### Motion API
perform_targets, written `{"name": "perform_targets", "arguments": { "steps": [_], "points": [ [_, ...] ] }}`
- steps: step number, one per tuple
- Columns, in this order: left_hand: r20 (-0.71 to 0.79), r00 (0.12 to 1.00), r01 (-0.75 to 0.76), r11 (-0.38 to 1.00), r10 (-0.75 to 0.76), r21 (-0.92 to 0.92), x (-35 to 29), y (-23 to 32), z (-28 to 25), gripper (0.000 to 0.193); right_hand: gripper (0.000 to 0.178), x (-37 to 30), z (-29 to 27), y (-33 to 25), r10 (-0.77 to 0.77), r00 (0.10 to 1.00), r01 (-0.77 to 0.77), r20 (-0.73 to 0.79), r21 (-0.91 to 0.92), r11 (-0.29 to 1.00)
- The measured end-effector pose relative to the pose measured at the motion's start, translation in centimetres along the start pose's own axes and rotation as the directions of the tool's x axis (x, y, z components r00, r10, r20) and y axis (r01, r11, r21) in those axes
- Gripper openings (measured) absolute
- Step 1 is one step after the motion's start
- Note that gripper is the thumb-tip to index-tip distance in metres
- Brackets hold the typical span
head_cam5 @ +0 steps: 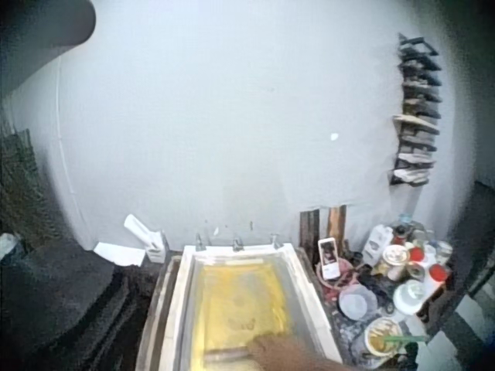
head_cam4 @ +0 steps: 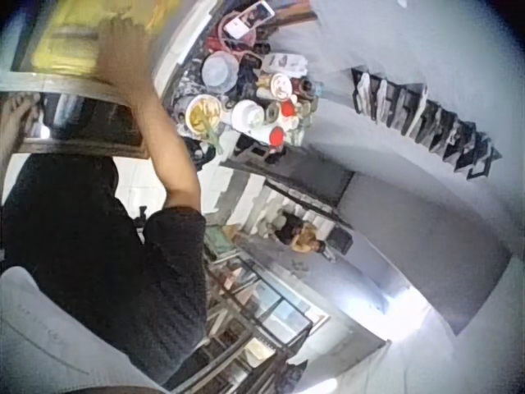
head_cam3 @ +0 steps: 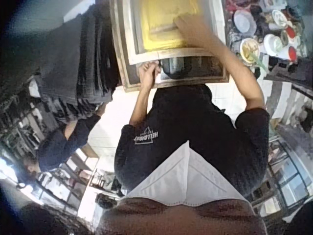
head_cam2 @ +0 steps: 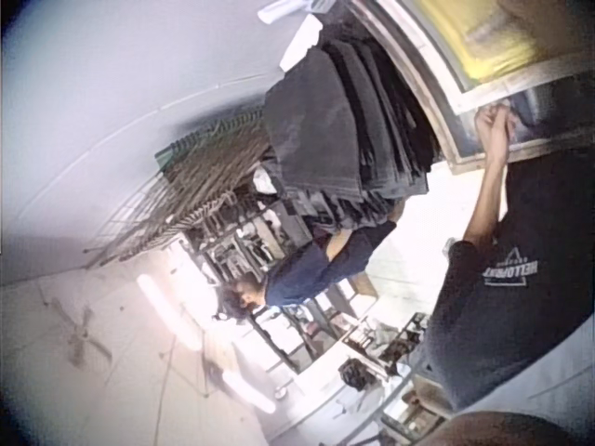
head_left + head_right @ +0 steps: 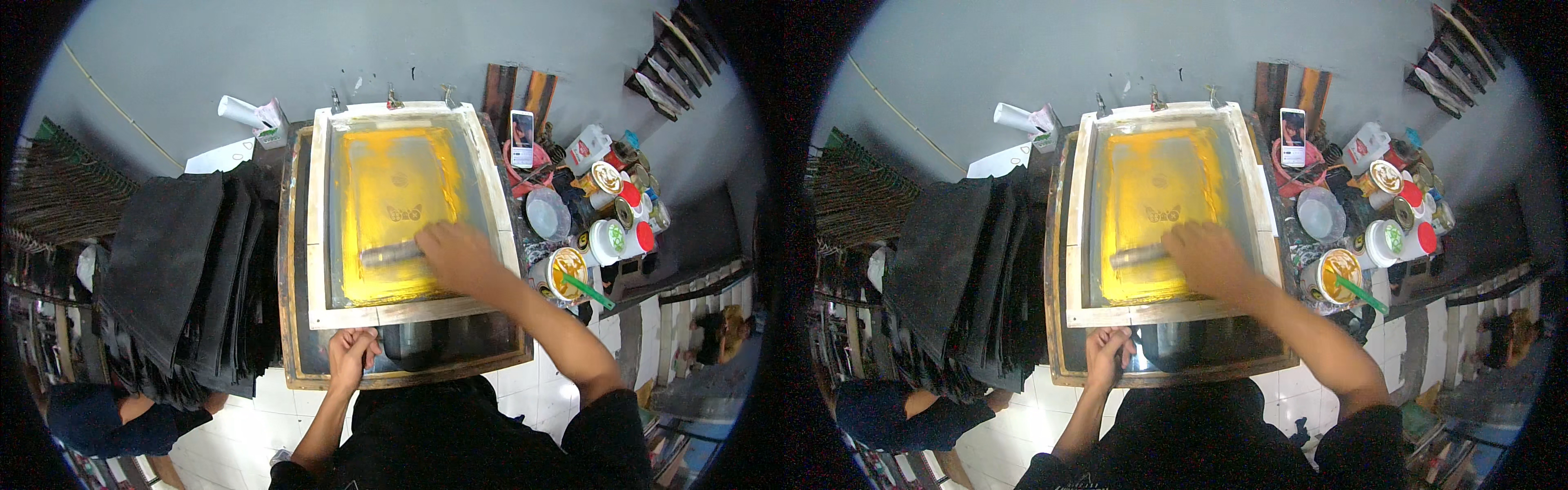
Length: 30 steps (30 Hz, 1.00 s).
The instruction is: The person performs screen printing on black tote bags by placing a bag on the printing base, lowering the screen frame, and using a squeegee to spread yellow ink. They then lift the frame and set the printed bag aside before repeating the process.
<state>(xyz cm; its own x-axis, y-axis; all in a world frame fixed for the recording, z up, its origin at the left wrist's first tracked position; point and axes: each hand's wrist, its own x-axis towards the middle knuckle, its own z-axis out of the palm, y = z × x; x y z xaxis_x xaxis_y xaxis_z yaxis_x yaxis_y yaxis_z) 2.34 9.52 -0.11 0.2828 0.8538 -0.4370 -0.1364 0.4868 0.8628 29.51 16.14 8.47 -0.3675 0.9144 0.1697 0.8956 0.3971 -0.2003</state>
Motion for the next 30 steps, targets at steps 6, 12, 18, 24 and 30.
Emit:
{"name": "perform_targets", "arguments": {
  "steps": [6,12,18,24,30],
  "points": [
    [0.063,0.996,0.059,0.997,-0.056,-0.051,0.1,0.2,-0.7,0.018,0.031,12.2,0.3,10.2,0.081,0.996,-0.078,0.030,-0.094,0.992],
    [0.021,0.940,0.324,0.873,-0.340,-0.365,-0.4,3.0,0.3,0.035,0.053,18.5,-2.1,14.0,0.132,0.985,-0.128,0.107,-0.048,0.991],
    [0.284,0.943,0.109,0.966,-0.175,0.236,1.2,7.8,-0.5,0.028,0.037,16.8,1.0,12.8,0.152,0.988,-0.154,-0.024,-0.132,0.979],
    [0.385,0.548,-0.655,0.095,0.743,0.749,15.4,16.4,5.0,0.042,0.035,13.4,2.4,10.3,0.096,0.987,-0.113,-0.129,-0.130,0.985],
    [0.456,0.659,-0.606,0.062,0.598,0.793,18.7,16.8,4.4,0.031,0.032,9.6,1.0,6.5,0.111,0.992,-0.115,-0.053,-0.084,0.990]
  ]
}}
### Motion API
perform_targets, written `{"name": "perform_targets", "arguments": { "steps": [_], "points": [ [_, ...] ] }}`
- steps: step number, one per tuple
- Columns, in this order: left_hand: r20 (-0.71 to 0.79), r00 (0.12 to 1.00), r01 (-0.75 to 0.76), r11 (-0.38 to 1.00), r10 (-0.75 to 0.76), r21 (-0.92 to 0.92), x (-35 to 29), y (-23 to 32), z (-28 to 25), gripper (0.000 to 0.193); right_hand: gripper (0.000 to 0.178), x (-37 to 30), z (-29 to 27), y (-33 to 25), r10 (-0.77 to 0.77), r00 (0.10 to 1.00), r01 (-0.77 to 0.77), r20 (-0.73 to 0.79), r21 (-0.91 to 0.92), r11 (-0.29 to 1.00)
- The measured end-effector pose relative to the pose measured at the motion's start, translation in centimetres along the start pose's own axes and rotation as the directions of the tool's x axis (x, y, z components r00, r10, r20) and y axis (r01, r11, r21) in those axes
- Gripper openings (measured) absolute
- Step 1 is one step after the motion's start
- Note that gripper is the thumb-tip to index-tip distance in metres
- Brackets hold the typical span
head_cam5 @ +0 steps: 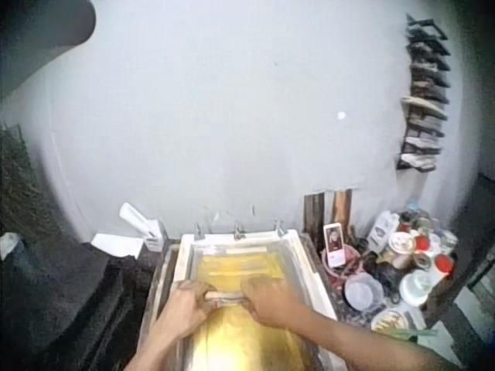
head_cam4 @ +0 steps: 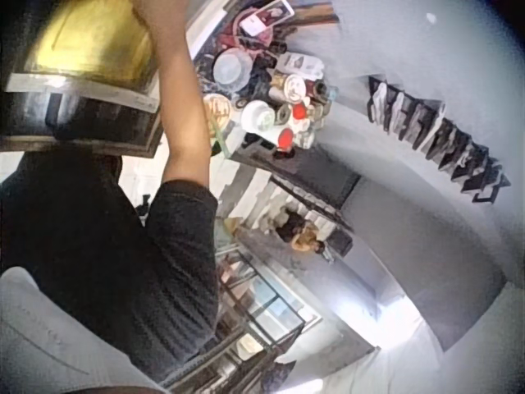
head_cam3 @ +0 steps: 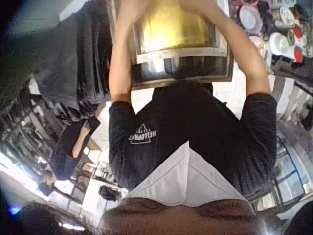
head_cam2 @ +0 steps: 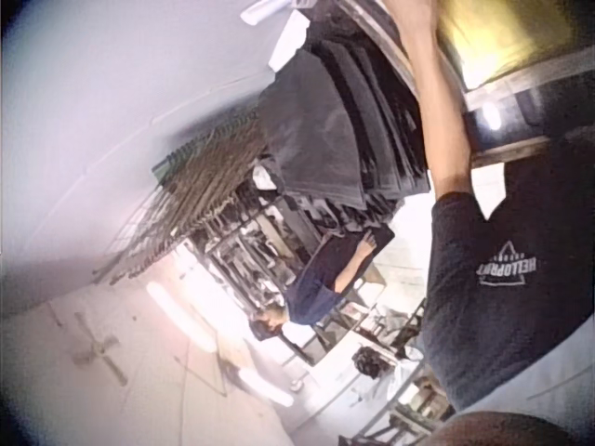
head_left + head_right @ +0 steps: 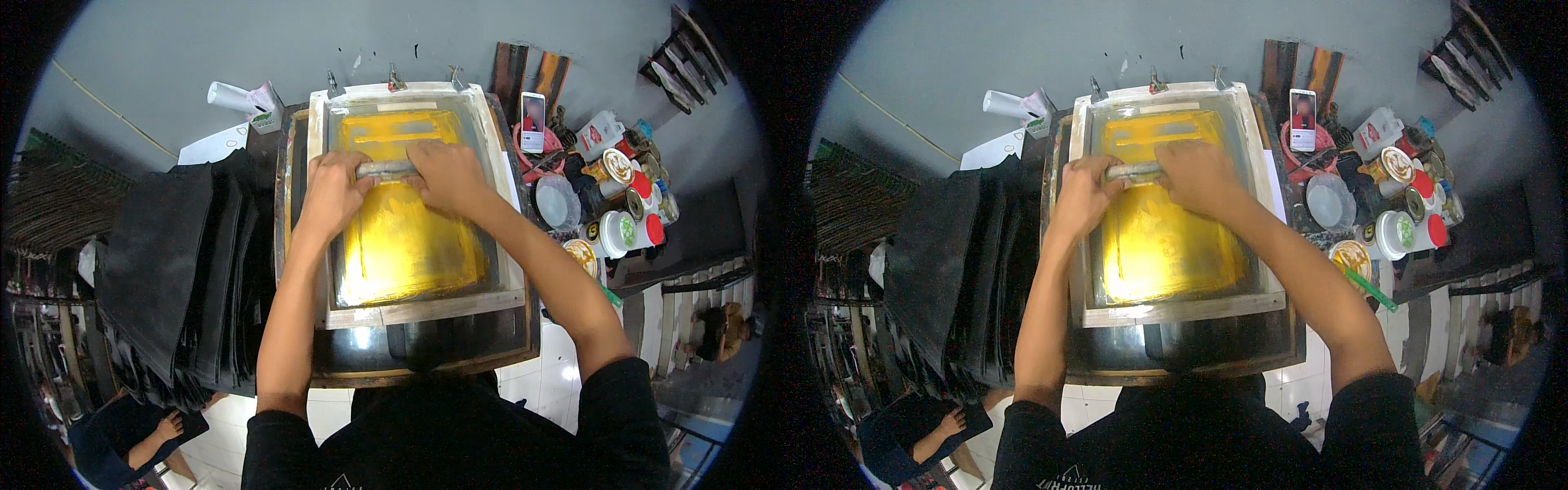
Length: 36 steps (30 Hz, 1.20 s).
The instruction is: The person performs screen printing on black tote bags by placing a bag on the printing base, lowering the screen frame, and using a squeegee to spread yellow ink. They then lift the frame and set the printed bag aside before repeating the process.
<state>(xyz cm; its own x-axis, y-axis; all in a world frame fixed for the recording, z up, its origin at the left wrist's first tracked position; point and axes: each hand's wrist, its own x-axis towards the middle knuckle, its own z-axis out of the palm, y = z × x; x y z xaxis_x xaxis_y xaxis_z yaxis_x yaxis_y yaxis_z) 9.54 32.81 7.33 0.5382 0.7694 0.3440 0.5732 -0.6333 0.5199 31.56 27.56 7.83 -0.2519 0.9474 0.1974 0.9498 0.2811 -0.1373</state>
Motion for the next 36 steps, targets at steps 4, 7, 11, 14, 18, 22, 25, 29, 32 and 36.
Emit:
{"name": "perform_targets", "arguments": {
  "steps": [4,7,11,14,18,22,25,29,32,36],
  "points": [
    [0.036,0.999,-0.006,1.000,0.006,-0.016,-4.2,2.1,-0.6,0.028,0.032,-3.8,-0.3,-2.0,-0.019,1.000,0.019,0.019,0.013,1.000],
    [0.089,0.995,0.036,0.999,-0.034,-0.023,-7.4,4.3,-1.4,0.030,0.033,-6.9,-0.5,-3.9,-0.020,0.999,0.020,0.026,0.018,1.000],
    [0.127,0.989,0.083,0.996,-0.078,-0.036,-11.1,6.4,-2.2,0.028,0.034,-10.3,-0.9,-6.2,-0.038,0.999,0.035,0.034,0.069,0.997],
    [0.111,0.993,0.052,0.998,-0.048,-0.032,-13.7,7.6,-2.4,0.028,0.032,-13.0,-0.5,-7.4,-0.076,0.996,0.077,-0.039,0.038,0.996],
    [0.077,0.997,0.034,0.999,-0.032,-0.021,-16.4,8.2,-2.0,0.036,0.023,-15.0,0.1,-8.6,-0.125,0.989,0.122,-0.084,-0.040,0.992],
    [0.084,0.993,0.080,0.992,-0.089,0.100,-19.3,7.0,-1.3,0.078,0.015,-16.5,1.2,-8.5,-0.172,0.963,0.153,-0.208,-0.104,0.983],
    [0.029,0.985,0.157,0.957,-0.169,0.244,-21.9,4.2,-0.1,0.100,0.017,-16.6,0.6,-8.4,-0.156,0.960,0.160,-0.232,-0.002,0.987],
    [-0.196,0.972,-0.058,0.946,0.126,0.319,-22.3,3.3,-1.6,0.110,0.023,-16.7,-1.8,-8.6,-0.151,0.910,0.181,-0.387,0.044,0.982],
    [-0.391,0.897,-0.088,0.949,0.208,0.303,-19.1,4.8,-4.9,0.121,0.026,-15.0,-7.0,-8.5,-0.169,0.845,0.190,-0.507,-0.010,0.982],
    [-0.645,0.758,-0.088,0.964,-0.098,-0.249,-13.3,8.7,-6.5,0.114,0.026,-9.0,-13.6,-6.9,-0.197,0.748,0.147,-0.634,-0.131,0.980]
  ]
}}
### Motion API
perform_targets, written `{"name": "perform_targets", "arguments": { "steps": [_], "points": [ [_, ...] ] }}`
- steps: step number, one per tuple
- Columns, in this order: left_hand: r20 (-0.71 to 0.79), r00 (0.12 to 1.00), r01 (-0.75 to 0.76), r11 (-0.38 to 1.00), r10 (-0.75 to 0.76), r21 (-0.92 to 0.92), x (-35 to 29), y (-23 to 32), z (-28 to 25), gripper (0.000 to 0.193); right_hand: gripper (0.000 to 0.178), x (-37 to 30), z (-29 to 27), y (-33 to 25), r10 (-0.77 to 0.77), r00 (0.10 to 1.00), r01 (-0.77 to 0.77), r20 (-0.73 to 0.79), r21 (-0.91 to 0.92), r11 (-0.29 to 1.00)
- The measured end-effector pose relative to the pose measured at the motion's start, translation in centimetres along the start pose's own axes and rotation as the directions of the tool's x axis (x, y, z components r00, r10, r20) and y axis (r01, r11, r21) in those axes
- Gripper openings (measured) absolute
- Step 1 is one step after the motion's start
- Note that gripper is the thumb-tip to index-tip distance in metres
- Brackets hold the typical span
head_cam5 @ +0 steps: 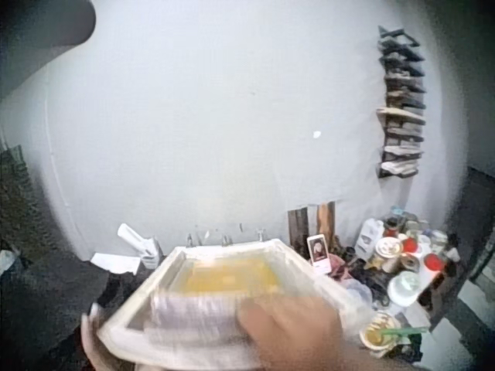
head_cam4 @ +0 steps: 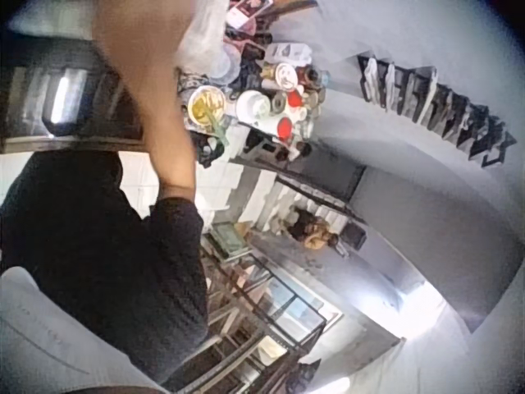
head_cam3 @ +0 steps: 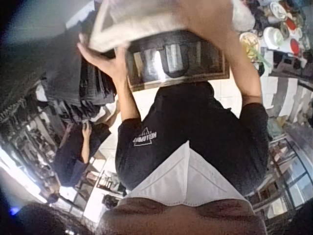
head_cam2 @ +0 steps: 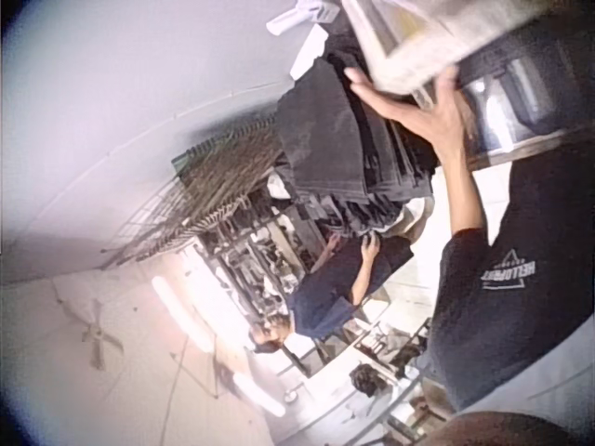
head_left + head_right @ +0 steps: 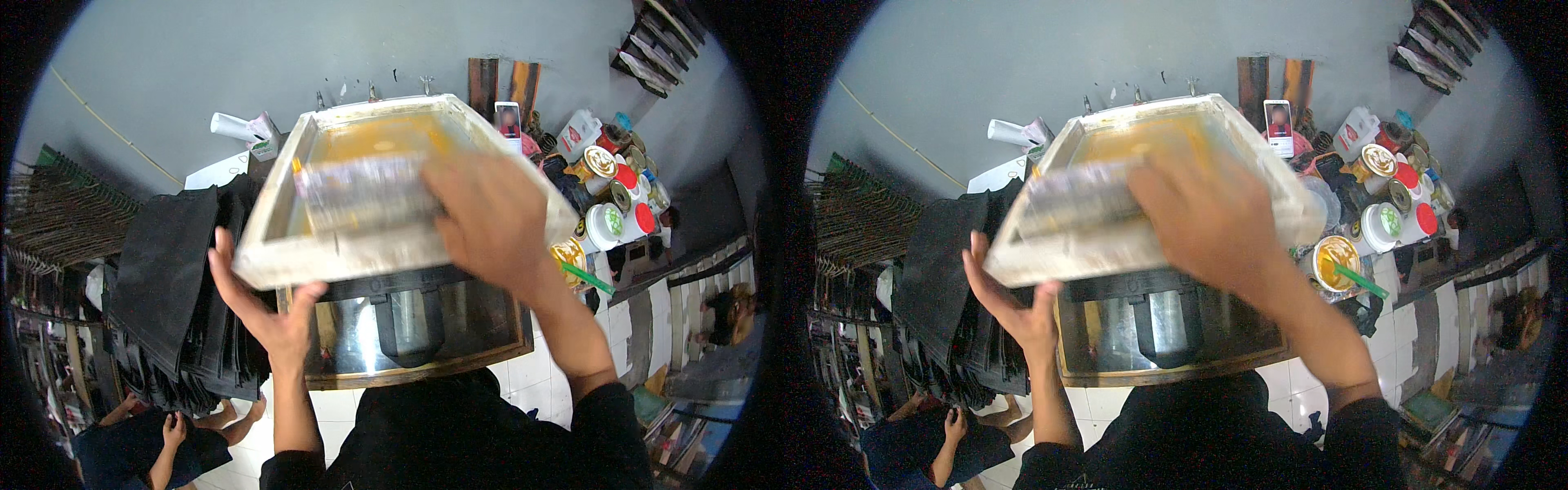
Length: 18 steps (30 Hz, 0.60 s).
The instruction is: The person performs screen printing on black tote bags by placing a bag on the printing base, lowering the screen frame, and using a squeegee to spread yellow ink. They then lift the frame and set the printed bag aside before repeating the process.
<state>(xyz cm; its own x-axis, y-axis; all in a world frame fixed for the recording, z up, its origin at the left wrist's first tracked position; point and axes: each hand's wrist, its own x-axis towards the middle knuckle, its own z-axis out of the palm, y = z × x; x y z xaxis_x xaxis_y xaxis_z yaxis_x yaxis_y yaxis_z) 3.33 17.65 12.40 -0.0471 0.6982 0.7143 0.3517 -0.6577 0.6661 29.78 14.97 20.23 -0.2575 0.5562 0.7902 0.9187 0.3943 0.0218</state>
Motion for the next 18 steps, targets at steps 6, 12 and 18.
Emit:
{"name": "perform_targets", "arguments": {
  "steps": [6,12,18],
  "points": [
    [0.215,0.797,0.290,0.670,-0.564,0.683,-1.5,-7.1,1.8,0.085,0.020,11.7,-2.5,4.6,0.056,0.996,-0.056,0.075,0.007,0.998],
    [0.168,0.575,0.439,0.475,-0.801,0.763,-1.9,-10.9,2.7,0.070,0.022,17.9,-1.1,9.6,0.070,0.995,-0.068,0.065,-0.028,0.997],
    [0.310,0.667,0.522,0.721,-0.678,0.455,-0.1,-11.2,-0.6,0.029,0.032,21.5,1.1,11.7,0.045,0.999,-0.044,0.025,-0.011,0.999]
  ]
}}
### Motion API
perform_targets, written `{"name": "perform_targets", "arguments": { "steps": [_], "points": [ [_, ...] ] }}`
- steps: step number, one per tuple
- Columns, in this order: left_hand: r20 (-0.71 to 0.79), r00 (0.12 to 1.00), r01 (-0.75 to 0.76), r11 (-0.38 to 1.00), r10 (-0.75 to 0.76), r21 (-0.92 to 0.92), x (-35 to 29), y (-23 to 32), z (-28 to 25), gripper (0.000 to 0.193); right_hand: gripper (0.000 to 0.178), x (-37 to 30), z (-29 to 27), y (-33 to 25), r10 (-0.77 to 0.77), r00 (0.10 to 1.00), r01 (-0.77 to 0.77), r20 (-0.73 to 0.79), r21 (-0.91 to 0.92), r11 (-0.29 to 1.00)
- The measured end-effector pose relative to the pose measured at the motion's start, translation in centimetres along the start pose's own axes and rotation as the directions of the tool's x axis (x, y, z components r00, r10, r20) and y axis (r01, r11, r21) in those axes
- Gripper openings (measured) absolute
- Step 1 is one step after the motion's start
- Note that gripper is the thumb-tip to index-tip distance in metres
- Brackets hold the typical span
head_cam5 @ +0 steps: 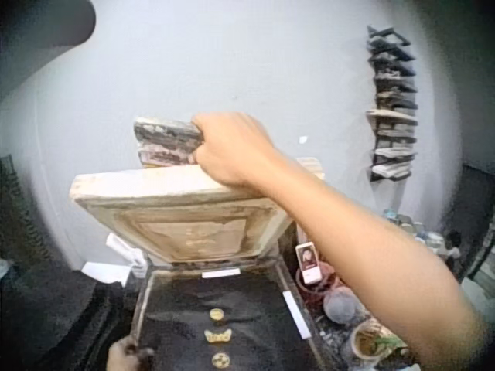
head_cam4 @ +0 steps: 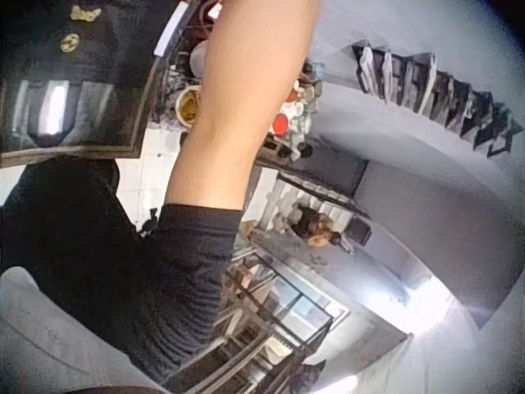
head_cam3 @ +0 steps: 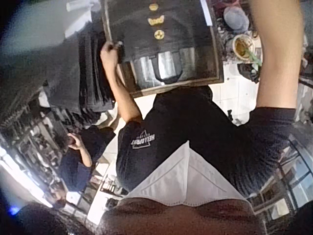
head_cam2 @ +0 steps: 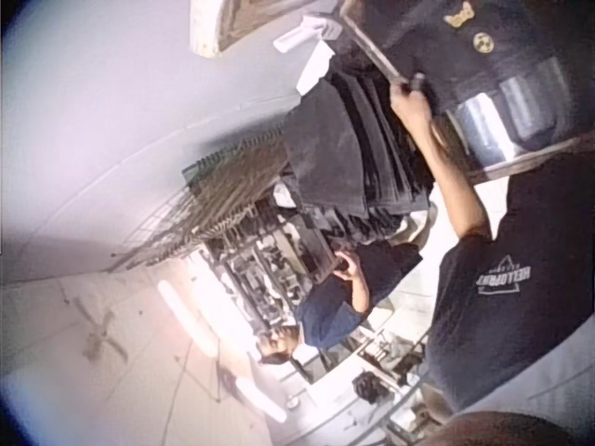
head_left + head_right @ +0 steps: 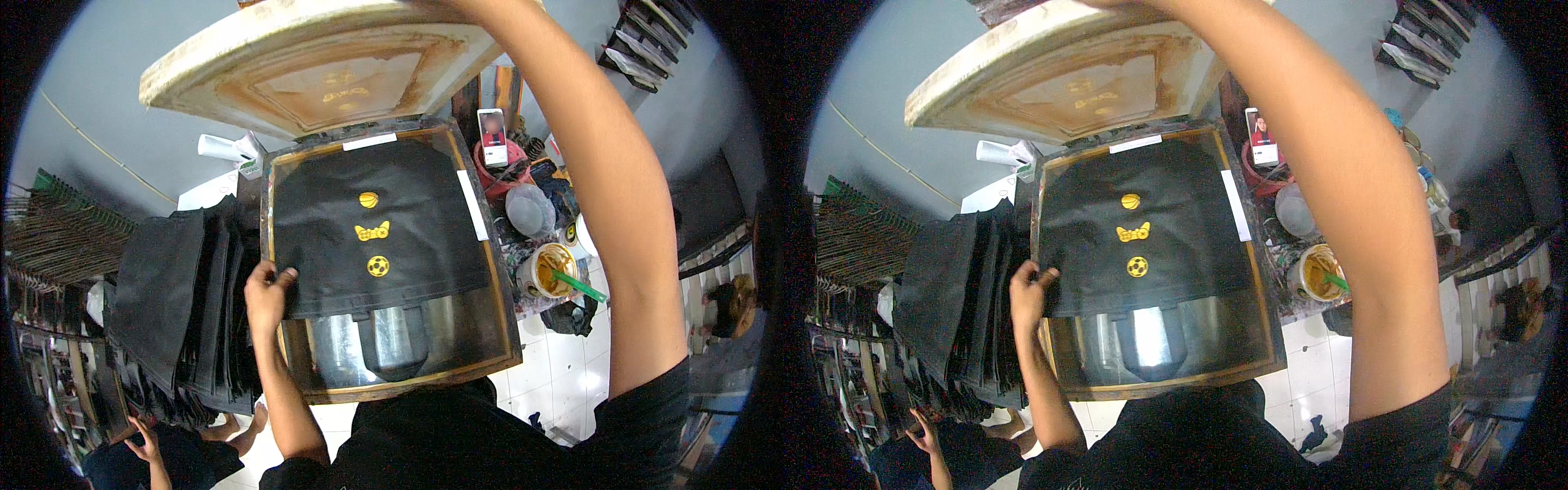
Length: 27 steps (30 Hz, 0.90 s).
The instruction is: The person performs screen printing on black tote bags by placing a bag on the printing base, lowering the screen frame, and using a squeegee to spread yellow ink. They then lift the frame and set the printed bag aside before repeating the process.
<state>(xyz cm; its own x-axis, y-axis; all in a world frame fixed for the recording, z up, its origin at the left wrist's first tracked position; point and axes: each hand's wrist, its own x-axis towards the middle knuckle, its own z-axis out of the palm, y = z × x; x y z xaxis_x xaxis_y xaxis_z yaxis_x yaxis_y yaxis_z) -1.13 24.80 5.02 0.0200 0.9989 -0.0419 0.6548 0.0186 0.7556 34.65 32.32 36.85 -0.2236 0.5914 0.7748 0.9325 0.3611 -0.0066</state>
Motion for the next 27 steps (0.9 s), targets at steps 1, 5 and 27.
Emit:
{"name": "perform_targets", "arguments": {
  "steps": [1,5,27],
  "points": [
    [-0.003,0.998,-0.057,0.966,0.058,-0.253,-0.3,2.4,-0.2,0.021,0.031,0.4,-1.0,1.4,-0.006,1.000,0.006,-0.006,-0.036,0.999],
    [-0.240,0.971,-0.129,0.876,0.015,-0.464,-3.8,7.6,-8.7,0.008,0.031,2.1,-0.3,2.8,0.014,1.000,-0.012,0.022,-0.062,0.998],
    [-0.079,0.942,-0.080,0.444,0.327,0.892,-7.9,0.4,-17.3,0.057,0.030,2.7,-0.5,2.3,0.101,0.993,-0.098,0.054,-0.047,0.994]
  ]
}}
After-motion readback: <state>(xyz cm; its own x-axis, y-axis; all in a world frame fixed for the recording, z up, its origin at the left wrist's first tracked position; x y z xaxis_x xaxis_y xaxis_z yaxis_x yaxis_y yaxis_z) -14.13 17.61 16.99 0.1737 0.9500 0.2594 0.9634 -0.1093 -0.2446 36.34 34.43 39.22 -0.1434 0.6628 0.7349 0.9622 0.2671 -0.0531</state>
